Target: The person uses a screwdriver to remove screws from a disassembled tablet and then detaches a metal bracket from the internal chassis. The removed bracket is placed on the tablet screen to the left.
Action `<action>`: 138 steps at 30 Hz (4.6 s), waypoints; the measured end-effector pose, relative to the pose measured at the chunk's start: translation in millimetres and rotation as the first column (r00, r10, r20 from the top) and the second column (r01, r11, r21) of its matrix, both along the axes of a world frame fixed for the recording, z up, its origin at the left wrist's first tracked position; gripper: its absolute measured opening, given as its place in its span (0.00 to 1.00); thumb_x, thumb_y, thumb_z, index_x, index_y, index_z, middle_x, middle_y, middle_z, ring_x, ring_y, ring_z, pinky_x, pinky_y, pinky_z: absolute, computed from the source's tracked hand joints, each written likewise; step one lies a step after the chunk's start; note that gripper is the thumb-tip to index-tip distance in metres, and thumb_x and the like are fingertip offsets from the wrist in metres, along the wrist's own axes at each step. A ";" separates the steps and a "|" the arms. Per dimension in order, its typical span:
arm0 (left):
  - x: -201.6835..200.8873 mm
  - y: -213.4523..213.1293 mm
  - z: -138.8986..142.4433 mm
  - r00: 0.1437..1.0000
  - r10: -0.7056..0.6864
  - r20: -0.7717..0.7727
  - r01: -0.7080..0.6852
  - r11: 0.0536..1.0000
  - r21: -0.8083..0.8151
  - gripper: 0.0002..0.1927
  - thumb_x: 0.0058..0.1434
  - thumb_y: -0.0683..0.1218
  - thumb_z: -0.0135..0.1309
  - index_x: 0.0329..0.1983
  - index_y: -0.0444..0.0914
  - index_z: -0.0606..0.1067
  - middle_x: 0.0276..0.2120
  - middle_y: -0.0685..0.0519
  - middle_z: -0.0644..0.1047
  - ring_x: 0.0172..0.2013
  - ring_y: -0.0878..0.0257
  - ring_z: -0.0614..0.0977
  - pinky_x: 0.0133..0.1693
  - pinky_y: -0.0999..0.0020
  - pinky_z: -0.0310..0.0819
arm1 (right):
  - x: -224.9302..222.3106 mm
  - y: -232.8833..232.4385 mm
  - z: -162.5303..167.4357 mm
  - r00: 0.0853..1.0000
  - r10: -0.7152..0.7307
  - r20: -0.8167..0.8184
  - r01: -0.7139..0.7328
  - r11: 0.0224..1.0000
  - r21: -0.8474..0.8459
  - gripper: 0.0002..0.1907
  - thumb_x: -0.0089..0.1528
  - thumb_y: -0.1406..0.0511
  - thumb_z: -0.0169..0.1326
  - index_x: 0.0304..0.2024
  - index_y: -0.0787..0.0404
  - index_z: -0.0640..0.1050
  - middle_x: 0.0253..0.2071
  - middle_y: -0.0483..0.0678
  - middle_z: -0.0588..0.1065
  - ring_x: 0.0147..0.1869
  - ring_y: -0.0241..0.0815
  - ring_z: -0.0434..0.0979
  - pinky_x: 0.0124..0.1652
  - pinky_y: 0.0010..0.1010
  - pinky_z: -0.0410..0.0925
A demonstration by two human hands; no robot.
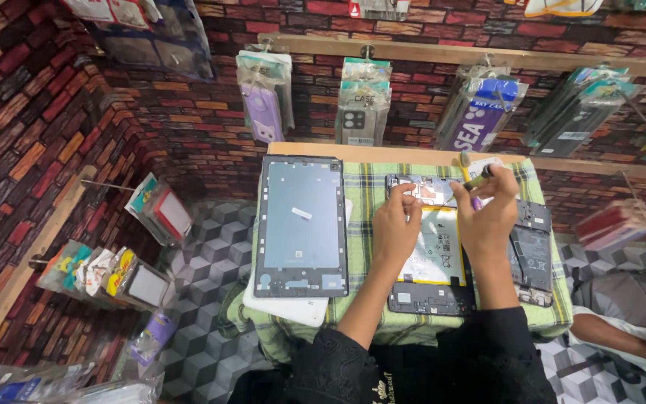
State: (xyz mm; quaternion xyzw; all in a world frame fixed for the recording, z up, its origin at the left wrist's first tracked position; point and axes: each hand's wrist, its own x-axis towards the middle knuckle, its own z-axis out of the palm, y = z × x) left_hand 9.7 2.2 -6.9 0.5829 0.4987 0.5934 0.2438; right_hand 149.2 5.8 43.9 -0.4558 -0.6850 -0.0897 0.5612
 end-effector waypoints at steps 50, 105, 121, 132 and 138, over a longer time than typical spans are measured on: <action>-4.4 3.3 1.5 0.999 -0.020 0.027 0.020 1.000 -0.011 0.12 0.67 0.42 0.50 0.52 0.35 0.74 0.35 0.47 0.85 0.36 0.56 0.87 0.40 0.64 0.80 | 4.7 -6.6 4.3 0.994 0.112 0.006 -0.112 0.993 -0.030 0.38 0.64 0.80 0.58 0.68 0.60 0.53 0.53 0.63 0.76 0.58 0.56 0.80 0.54 0.41 0.73; -145.2 -146.3 48.1 0.842 0.280 -0.462 -0.296 0.955 0.039 0.04 0.61 0.35 0.50 0.38 0.34 0.73 0.39 0.47 0.78 0.42 0.47 0.76 0.44 0.54 0.71 | 22.3 -6.7 -52.7 0.867 0.154 -0.473 -0.160 0.987 0.029 0.48 0.71 0.81 0.61 0.74 0.52 0.41 0.58 0.62 0.68 0.55 0.48 0.83 0.51 0.29 0.77; 7.2 -5.8 13.9 0.992 -0.094 0.082 0.096 0.995 -0.021 0.17 0.63 0.45 0.60 0.54 0.39 0.73 0.38 0.50 0.85 0.29 0.57 0.86 0.31 0.67 0.78 | 21.1 -21.3 -51.7 0.737 0.311 -0.600 -0.248 0.950 0.187 0.50 0.72 0.84 0.58 0.74 0.47 0.40 0.56 0.59 0.71 0.55 0.43 0.77 0.57 0.33 0.77; 6.6 -5.4 6.4 0.991 -0.124 0.044 0.125 0.992 -0.009 0.19 0.61 0.42 0.61 0.55 0.40 0.73 0.35 0.50 0.85 0.31 0.58 0.87 0.34 0.66 0.79 | 24.1 -27.0 -62.7 0.749 0.376 -0.545 -0.401 0.913 0.079 0.48 0.69 0.83 0.57 0.73 0.44 0.41 0.58 0.60 0.70 0.56 0.44 0.79 0.54 0.33 0.76; 7.2 -9.5 8.2 0.996 -0.089 0.008 0.089 0.996 0.024 0.19 0.60 0.41 0.62 0.55 0.40 0.73 0.34 0.50 0.85 0.32 0.57 0.87 0.34 0.65 0.78 | 24.0 -27.1 -61.8 0.783 0.362 -0.506 -0.375 0.924 0.080 0.49 0.69 0.83 0.58 0.73 0.46 0.42 0.57 0.60 0.71 0.56 0.45 0.78 0.55 0.33 0.76</action>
